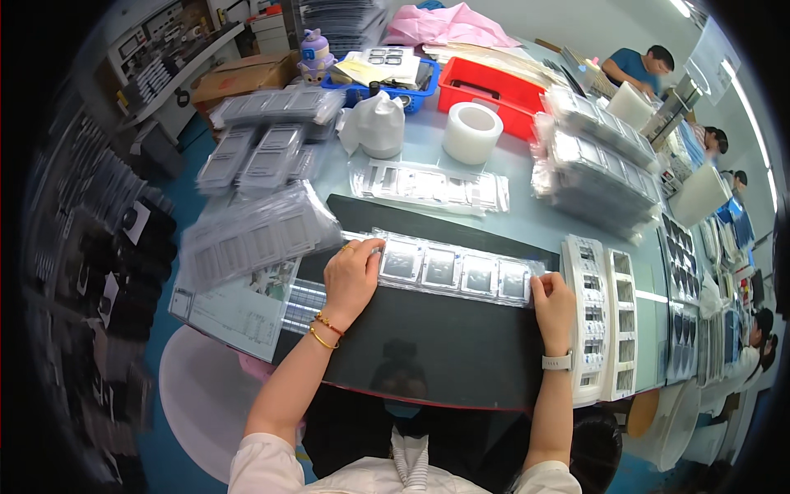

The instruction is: The person peels backing strips and applies adhesive tape frames onto rectangular plates laid on the table, pressing them down by hand. The person then folds a protective plastic sheet over the plates, presses the film flat, and sets the finished set aside.

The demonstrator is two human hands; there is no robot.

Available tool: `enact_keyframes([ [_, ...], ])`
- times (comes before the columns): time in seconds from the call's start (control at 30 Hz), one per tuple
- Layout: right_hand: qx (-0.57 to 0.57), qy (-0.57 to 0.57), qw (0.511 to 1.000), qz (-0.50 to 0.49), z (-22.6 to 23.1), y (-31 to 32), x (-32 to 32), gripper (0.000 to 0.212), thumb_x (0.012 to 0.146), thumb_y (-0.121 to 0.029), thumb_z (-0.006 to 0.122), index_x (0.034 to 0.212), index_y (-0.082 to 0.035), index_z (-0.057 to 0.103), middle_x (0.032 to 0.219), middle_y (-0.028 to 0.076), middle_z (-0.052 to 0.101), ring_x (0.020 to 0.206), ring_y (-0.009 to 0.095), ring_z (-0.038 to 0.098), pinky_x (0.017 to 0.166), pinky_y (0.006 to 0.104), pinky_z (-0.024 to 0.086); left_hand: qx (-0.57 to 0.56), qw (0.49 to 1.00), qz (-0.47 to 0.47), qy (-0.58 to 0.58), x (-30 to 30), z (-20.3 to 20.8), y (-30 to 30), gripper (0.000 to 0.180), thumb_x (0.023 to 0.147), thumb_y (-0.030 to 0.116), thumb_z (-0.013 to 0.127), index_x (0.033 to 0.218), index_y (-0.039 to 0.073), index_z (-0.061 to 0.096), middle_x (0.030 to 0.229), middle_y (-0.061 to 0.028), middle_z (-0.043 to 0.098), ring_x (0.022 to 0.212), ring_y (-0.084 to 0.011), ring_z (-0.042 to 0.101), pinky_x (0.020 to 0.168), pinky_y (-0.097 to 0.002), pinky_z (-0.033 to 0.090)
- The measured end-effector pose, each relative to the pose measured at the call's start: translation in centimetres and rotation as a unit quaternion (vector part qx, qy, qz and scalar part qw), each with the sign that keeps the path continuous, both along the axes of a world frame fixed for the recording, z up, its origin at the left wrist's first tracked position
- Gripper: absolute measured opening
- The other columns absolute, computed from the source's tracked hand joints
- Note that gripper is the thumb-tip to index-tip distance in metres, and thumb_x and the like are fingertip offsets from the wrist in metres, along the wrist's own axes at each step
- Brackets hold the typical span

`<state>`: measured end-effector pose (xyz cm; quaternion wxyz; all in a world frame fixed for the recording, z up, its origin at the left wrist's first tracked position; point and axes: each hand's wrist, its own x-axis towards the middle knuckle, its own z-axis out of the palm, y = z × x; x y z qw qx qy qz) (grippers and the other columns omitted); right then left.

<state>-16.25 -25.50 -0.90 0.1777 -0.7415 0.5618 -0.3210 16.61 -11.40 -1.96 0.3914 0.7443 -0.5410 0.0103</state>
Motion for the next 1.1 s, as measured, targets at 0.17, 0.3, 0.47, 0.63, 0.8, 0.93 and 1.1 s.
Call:
enact_keyframes([
  [0.17, -0.034, 0.024, 0.999, -0.001, -0.3, 0.4, 0.4, 0.022, 0.091, -0.023, 0.070, 0.085, -0.002, 0.067, 0.073, 0.015, 0.070, 0.068, 0.034, 0.068, 0.063, 0.0422, 0.051, -0.003, 1.000, 0.001, -0.028, 0.4, -0.1, -0.2, 0.016, 0.088, 0.008, 0.063, 0.102, 0.011, 0.072, 0.088, -0.0102, 0.067, 0.084, -0.0320, 0.067, 0.074, -0.0425, 0.052],
  [0.3, -0.046, -0.005, 0.999, 0.018, -0.6, 0.0, 0.6, 0.021, 0.091, -0.022, 0.070, 0.084, -0.003, 0.066, 0.074, 0.015, 0.069, 0.070, 0.036, 0.068, 0.063, 0.0443, 0.051, 0.030, 0.999, 0.012, -0.044, 0.4, 0.9, 0.2, 0.020, 0.088, 0.008, 0.065, 0.107, 0.008, 0.071, 0.102, -0.0114, 0.064, 0.094, -0.0323, 0.063, 0.081, -0.0429, 0.051],
  [0.47, -0.045, 0.006, 0.999, 0.003, -0.2, -0.7, -1.3, 0.019, 0.091, -0.022, 0.069, 0.082, -0.005, 0.065, 0.071, 0.013, 0.068, 0.070, 0.034, 0.067, 0.063, 0.0441, 0.051, -0.173, 0.964, -0.093, -0.177, -7.1, 8.0, 7.6, 0.023, 0.093, 0.011, 0.066, 0.114, 0.001, 0.066, 0.110, -0.0168, 0.068, 0.101, -0.0310, 0.065, 0.094, -0.0426, 0.050],
  [0.63, -0.022, -0.023, 0.999, 0.022, 0.1, -0.3, -0.4, 0.018, 0.090, -0.023, 0.068, 0.084, -0.006, 0.067, 0.072, 0.011, 0.069, 0.070, 0.032, 0.068, 0.064, 0.0422, 0.051, 0.029, 0.917, -0.310, -0.248, -9.1, 9.4, 14.2, 0.020, 0.091, 0.012, 0.066, 0.109, 0.004, 0.066, 0.106, -0.0148, 0.067, 0.097, -0.0298, 0.065, 0.090, -0.0425, 0.050],
  [0.8, -0.008, -0.021, 1.000, 0.018, -0.1, 0.2, -0.3, 0.018, 0.090, -0.023, 0.068, 0.084, -0.007, 0.068, 0.073, 0.010, 0.070, 0.070, 0.030, 0.069, 0.064, 0.0418, 0.051, 0.090, 0.905, -0.346, -0.232, -9.0, 8.8, 14.1, 0.016, 0.089, 0.013, 0.066, 0.104, 0.006, 0.067, 0.102, -0.0128, 0.067, 0.094, -0.0287, 0.064, 0.085, -0.0424, 0.050],
  [0.93, -0.013, -0.015, 1.000, 0.016, -0.3, 0.4, -0.2, 0.019, 0.090, -0.023, 0.069, 0.085, -0.005, 0.069, 0.072, 0.010, 0.069, 0.067, 0.027, 0.068, 0.061, 0.0383, 0.050, 0.105, 0.899, -0.358, -0.227, -8.7, 9.0, 14.2, 0.013, 0.088, 0.014, 0.066, 0.099, 0.008, 0.068, 0.098, -0.0112, 0.067, 0.090, -0.0277, 0.064, 0.082, -0.0423, 0.050],
  [1.1, -0.020, -0.032, 0.999, 0.023, -0.2, -0.3, -0.5, 0.016, 0.089, -0.023, 0.069, 0.085, -0.007, 0.068, 0.072, 0.009, 0.070, 0.070, 0.030, 0.068, 0.064, 0.0416, 0.051, 0.118, 0.894, -0.372, -0.223, -9.2, 9.4, 14.0, 0.010, 0.086, 0.015, 0.067, 0.094, 0.011, 0.068, 0.094, -0.0092, 0.067, 0.087, -0.0266, 0.064, 0.077, -0.0421, 0.050],
])
